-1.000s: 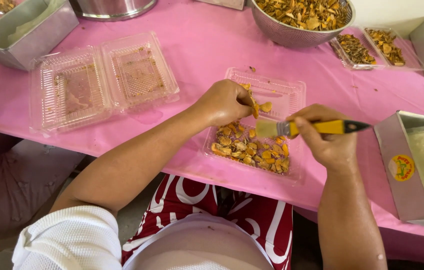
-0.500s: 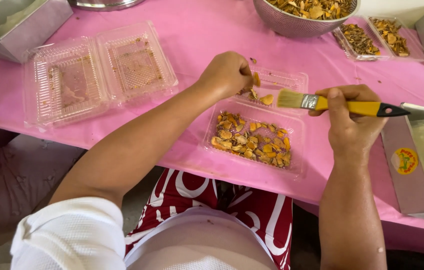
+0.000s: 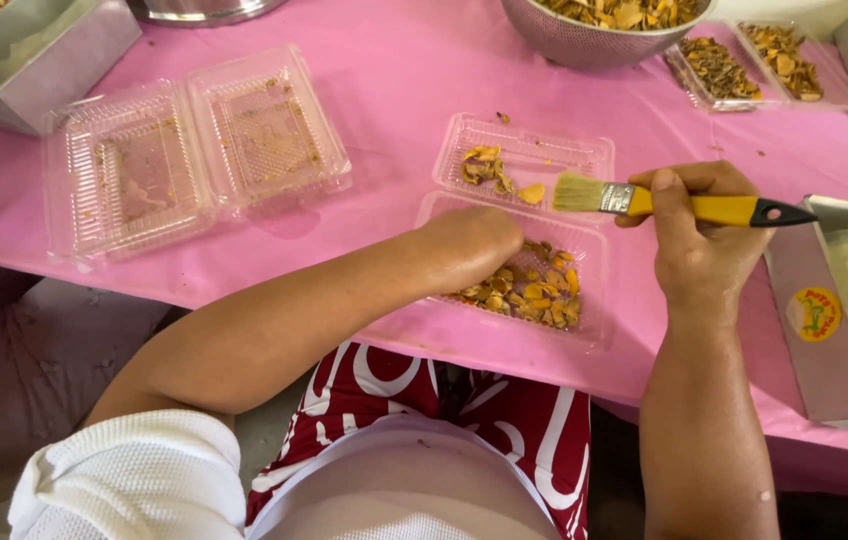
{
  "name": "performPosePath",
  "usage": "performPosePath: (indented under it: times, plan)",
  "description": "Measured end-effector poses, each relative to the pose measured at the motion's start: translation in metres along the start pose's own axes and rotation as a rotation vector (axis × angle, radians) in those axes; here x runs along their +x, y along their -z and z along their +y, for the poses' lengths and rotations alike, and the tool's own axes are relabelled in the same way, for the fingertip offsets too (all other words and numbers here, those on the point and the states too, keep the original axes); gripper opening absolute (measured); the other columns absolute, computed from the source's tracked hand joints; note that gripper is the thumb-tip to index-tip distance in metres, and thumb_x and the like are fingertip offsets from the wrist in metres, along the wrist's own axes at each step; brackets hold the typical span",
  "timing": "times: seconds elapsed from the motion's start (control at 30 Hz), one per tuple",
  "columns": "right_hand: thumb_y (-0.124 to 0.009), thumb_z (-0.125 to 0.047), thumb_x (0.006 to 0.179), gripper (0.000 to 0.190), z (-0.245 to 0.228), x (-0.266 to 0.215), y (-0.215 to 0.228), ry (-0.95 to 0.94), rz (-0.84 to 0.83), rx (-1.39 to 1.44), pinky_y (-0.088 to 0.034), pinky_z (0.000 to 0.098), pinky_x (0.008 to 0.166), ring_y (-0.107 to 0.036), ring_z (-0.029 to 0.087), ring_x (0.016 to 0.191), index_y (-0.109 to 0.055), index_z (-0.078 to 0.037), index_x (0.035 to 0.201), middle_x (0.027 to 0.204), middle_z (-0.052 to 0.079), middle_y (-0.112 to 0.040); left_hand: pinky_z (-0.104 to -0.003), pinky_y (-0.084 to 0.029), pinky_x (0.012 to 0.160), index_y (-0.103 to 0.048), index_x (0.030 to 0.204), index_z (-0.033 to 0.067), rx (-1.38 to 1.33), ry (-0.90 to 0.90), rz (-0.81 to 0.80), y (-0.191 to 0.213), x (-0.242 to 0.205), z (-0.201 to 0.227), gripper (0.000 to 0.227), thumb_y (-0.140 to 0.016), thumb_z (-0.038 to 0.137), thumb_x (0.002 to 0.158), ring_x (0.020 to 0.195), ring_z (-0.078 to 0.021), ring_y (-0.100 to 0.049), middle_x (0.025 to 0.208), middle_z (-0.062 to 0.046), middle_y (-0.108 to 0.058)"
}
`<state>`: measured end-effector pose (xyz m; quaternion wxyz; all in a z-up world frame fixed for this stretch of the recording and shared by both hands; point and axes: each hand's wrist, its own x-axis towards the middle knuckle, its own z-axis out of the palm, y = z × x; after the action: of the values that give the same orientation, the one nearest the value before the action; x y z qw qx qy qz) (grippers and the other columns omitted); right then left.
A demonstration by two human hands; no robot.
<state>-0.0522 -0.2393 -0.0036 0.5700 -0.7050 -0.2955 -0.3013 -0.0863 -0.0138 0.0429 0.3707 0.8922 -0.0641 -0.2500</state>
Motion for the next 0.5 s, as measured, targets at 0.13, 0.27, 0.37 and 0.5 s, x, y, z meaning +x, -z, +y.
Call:
performPosePath:
  times: [0.13,0.27,0.37,0.5]
  plan:
    - [-0.060,-0.005,0.114,0.017,0.002,-0.001,0.000,-0.045,0.008,0.000,-0.063,0.0347,0.067,-0.069,0.026,0.070,-0.063,0.009,0.105,0.091,0.022,-0.068,-0.023,-0.033,0.041,-0.042,0.062,0.0108,0.458,-0.275,-0.007,-0.007,0.036,-0.027,0.037,-0.043,-0.007,0.094,0.045,-0.0085,-0.027,0.058,0.003,-0.033]
    - [-0.059,-0.004,0.114,0.016,0.003,-0.001,0.001,-0.046,0.010,0.007,-0.063,0.0355,0.066,-0.070,0.028,0.071,-0.061,0.010,0.107,0.097,0.025,-0.070,-0.023,-0.043,0.047,-0.041,0.059,0.0144,0.551,-0.416,0.043,-0.005,0.040,-0.038,0.042,-0.053,-0.007,0.093,0.047,-0.0073,-0.041,0.056,0.004,-0.037]
    - [-0.059,-0.004,0.115,0.016,0.004,0.000,0.002,-0.023,0.012,-0.001,-0.062,0.0361,0.065,-0.070,0.029,0.071,-0.060,0.010,0.107,0.098,0.025,-0.070,-0.022,-0.049,0.046,-0.044,0.062,0.0112,0.514,-0.399,0.054,0.002,0.038,-0.037,0.045,-0.055,-0.007,0.102,0.044,-0.0056,-0.041,0.055,0.005,-0.036]
    - [-0.060,-0.010,0.114,0.019,0.011,-0.001,0.002,0.068,-0.022,0.035,-0.061,0.0328,0.066,-0.071,0.026,0.076,-0.061,0.007,0.108,0.095,0.022,-0.070,-0.020,-0.066,0.052,-0.071,0.108,-0.0016,0.157,-0.395,0.225,0.012,0.033,-0.035,0.022,-0.053,-0.007,0.098,0.064,-0.0168,-0.074,0.098,-0.017,-0.075]
